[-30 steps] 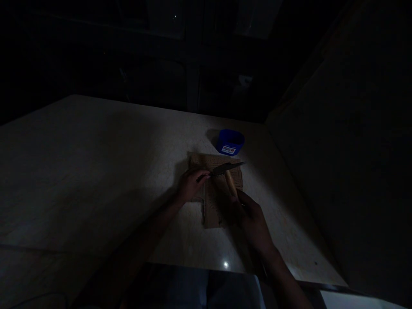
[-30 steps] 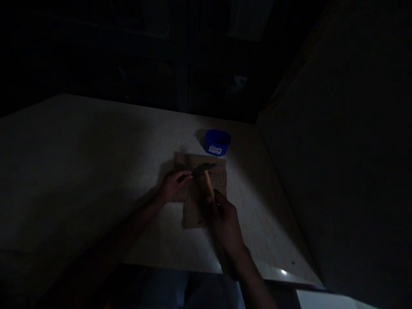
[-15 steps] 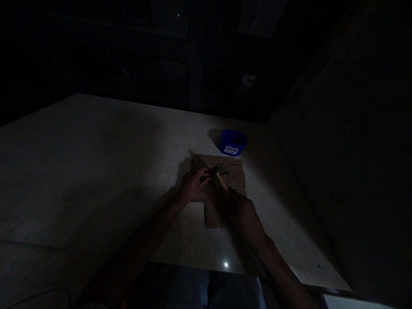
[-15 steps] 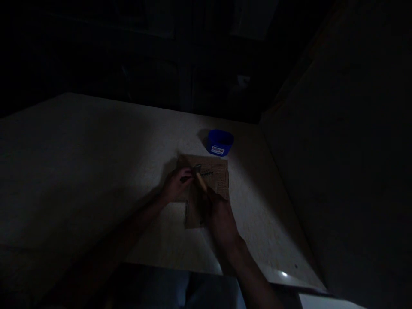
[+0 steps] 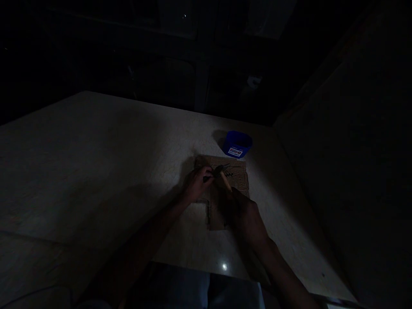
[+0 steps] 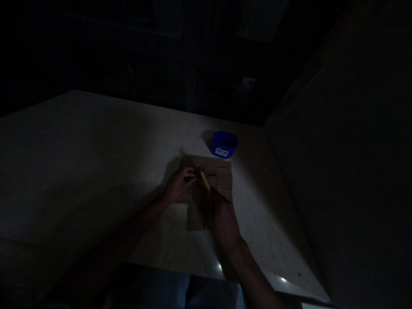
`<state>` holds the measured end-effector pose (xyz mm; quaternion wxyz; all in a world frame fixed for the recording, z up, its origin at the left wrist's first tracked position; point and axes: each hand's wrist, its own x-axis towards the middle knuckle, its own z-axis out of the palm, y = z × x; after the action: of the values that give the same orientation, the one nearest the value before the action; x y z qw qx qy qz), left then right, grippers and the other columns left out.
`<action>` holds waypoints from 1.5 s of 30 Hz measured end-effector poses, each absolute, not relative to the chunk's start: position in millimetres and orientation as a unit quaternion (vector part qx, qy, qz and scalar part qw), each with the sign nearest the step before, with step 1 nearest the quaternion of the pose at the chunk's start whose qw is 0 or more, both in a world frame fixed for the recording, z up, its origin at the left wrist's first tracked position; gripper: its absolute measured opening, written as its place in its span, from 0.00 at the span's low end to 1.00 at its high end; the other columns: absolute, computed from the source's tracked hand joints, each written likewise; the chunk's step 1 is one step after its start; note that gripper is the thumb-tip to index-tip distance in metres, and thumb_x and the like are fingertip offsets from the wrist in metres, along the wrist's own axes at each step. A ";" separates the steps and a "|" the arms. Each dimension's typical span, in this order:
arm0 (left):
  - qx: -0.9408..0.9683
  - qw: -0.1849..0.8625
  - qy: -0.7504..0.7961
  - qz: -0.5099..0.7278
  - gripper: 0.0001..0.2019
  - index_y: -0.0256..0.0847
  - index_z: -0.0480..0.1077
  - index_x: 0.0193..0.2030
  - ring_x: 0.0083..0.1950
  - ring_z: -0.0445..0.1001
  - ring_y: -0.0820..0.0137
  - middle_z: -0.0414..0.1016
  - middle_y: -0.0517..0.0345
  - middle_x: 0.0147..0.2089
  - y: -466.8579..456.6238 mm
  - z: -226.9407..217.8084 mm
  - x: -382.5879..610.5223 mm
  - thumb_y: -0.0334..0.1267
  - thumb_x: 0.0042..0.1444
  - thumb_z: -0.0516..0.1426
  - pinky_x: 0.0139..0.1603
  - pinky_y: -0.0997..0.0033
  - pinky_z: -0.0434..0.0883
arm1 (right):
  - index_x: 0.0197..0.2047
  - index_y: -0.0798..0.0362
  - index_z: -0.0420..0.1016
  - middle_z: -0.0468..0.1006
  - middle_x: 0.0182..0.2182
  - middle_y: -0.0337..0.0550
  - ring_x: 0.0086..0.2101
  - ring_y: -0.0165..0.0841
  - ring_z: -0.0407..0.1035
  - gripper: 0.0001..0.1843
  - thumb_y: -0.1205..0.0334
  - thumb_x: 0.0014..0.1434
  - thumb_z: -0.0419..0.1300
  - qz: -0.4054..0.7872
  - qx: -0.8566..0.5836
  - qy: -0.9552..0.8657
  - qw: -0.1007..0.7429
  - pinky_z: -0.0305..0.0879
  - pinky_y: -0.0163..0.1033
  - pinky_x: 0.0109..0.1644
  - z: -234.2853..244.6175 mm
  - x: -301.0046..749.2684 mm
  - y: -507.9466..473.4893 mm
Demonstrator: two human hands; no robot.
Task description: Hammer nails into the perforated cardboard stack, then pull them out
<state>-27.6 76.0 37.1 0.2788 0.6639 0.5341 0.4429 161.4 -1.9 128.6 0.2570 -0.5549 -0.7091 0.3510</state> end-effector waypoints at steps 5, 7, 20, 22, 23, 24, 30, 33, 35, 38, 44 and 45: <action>0.666 0.278 0.540 0.432 0.14 0.44 0.69 0.47 0.44 0.83 0.66 0.83 0.58 0.42 76.9 36.7 -28.1 0.28 0.56 0.62 0.46 0.67 0.77 | 0.58 0.56 0.74 0.82 0.47 0.54 0.41 0.41 0.77 0.21 0.58 0.69 0.49 0.333 -0.541 -0.712 0.298 0.71 0.40 0.41 128.5 162.3 -5.7; 0.668 0.277 0.542 0.427 0.13 0.44 0.70 0.47 0.44 0.83 0.66 0.83 0.58 0.42 77.3 37.3 -28.1 0.28 0.56 0.62 0.45 0.67 0.77 | 0.57 0.57 0.75 0.83 0.45 0.55 0.39 0.41 0.77 0.21 0.58 0.69 0.49 0.327 -0.551 -0.712 0.289 0.70 0.39 0.38 127.6 162.0 -6.1; 0.663 0.291 0.537 0.433 0.12 0.44 0.69 0.45 0.43 0.83 0.67 0.83 0.60 0.40 78.3 37.9 -26.7 0.28 0.56 0.62 0.43 0.70 0.76 | 0.52 0.59 0.77 0.83 0.39 0.54 0.35 0.40 0.77 0.20 0.58 0.67 0.50 0.323 -0.555 -0.715 0.275 0.69 0.38 0.36 126.3 159.1 -5.2; 0.658 0.296 0.538 0.435 0.12 0.44 0.69 0.45 0.43 0.83 0.68 0.83 0.60 0.40 78.3 38.2 -26.6 0.27 0.56 0.62 0.42 0.71 0.76 | 0.49 0.58 0.78 0.83 0.35 0.51 0.30 0.37 0.75 0.18 0.59 0.67 0.50 0.343 -0.553 -0.715 0.257 0.67 0.37 0.33 128.8 157.3 -3.5; 0.658 0.296 0.538 0.436 0.12 0.44 0.69 0.45 0.43 0.83 0.68 0.83 0.60 0.40 78.3 38.4 -26.5 0.27 0.56 0.62 0.42 0.71 0.77 | 0.49 0.58 0.78 0.83 0.36 0.51 0.30 0.37 0.75 0.18 0.59 0.67 0.50 0.346 -0.550 -0.713 0.262 0.66 0.36 0.33 130.4 157.2 -3.2; 0.658 0.296 0.537 0.437 0.12 0.44 0.69 0.45 0.42 0.83 0.68 0.83 0.60 0.40 78.2 38.5 -26.3 0.27 0.56 0.62 0.42 0.70 0.77 | 0.50 0.58 0.78 0.83 0.37 0.51 0.31 0.37 0.75 0.19 0.58 0.67 0.50 0.345 -0.548 -0.711 0.275 0.67 0.36 0.34 131.9 157.8 -3.2; 0.646 0.310 0.525 0.460 0.10 0.43 0.70 0.44 0.42 0.83 0.68 0.83 0.58 0.39 78.8 37.7 -24.5 0.29 0.57 0.62 0.43 0.68 0.79 | 0.52 0.58 0.76 0.81 0.32 0.47 0.31 0.37 0.73 0.23 0.49 0.68 0.52 0.304 -0.588 -0.654 0.366 0.67 0.36 0.33 131.0 176.4 -2.4; 0.641 0.306 0.525 0.468 0.09 0.43 0.71 0.42 0.42 0.83 0.67 0.83 0.58 0.40 79.4 36.5 -23.2 0.29 0.56 0.62 0.43 0.67 0.79 | 0.48 0.57 0.76 0.74 0.24 0.40 0.24 0.33 0.67 0.25 0.43 0.66 0.55 0.358 -0.597 -0.590 0.408 0.63 0.34 0.25 124.4 185.6 3.3; 0.637 0.301 0.530 0.471 0.09 0.43 0.72 0.42 0.42 0.83 0.67 0.84 0.58 0.40 79.3 35.9 -22.8 0.29 0.56 0.62 0.44 0.67 0.79 | 0.43 0.56 0.76 0.68 0.20 0.35 0.19 0.29 0.61 0.24 0.40 0.62 0.59 0.426 -0.593 -0.517 0.448 0.57 0.32 0.20 118.4 187.3 5.7; 0.638 0.291 0.530 0.477 0.09 0.43 0.72 0.43 0.43 0.83 0.68 0.83 0.58 0.41 79.0 35.0 -23.4 0.29 0.57 0.62 0.46 0.66 0.79 | 0.37 0.53 0.72 0.62 0.19 0.29 0.15 0.24 0.52 0.21 0.42 0.57 0.64 0.528 -0.560 -0.390 0.505 0.50 0.29 0.15 107.7 184.2 2.8; 0.652 0.290 0.514 0.476 0.16 0.44 0.71 0.52 0.44 0.82 0.68 0.82 0.58 0.42 80.1 26.5 -26.6 0.32 0.57 0.63 0.50 0.64 0.78 | 0.31 0.51 0.65 0.57 0.18 0.26 0.15 0.20 0.45 0.20 0.48 0.55 0.69 0.611 -0.474 -0.269 0.574 0.47 0.25 0.13 92.3 178.4 -21.8; 0.655 0.292 0.509 0.477 0.19 0.44 0.70 0.54 0.45 0.82 0.68 0.82 0.57 0.43 80.2 25.2 -27.1 0.33 0.56 0.64 0.51 0.63 0.78 | 0.33 0.51 0.66 0.58 0.19 0.26 0.14 0.20 0.45 0.19 0.48 0.55 0.69 0.608 -0.470 -0.257 0.586 0.46 0.24 0.13 91.6 179.5 -26.9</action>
<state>-27.1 80.2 25.2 0.2922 0.6548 0.5086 0.4767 179.5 -26.9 91.6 0.5857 -0.4702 -0.2573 0.6080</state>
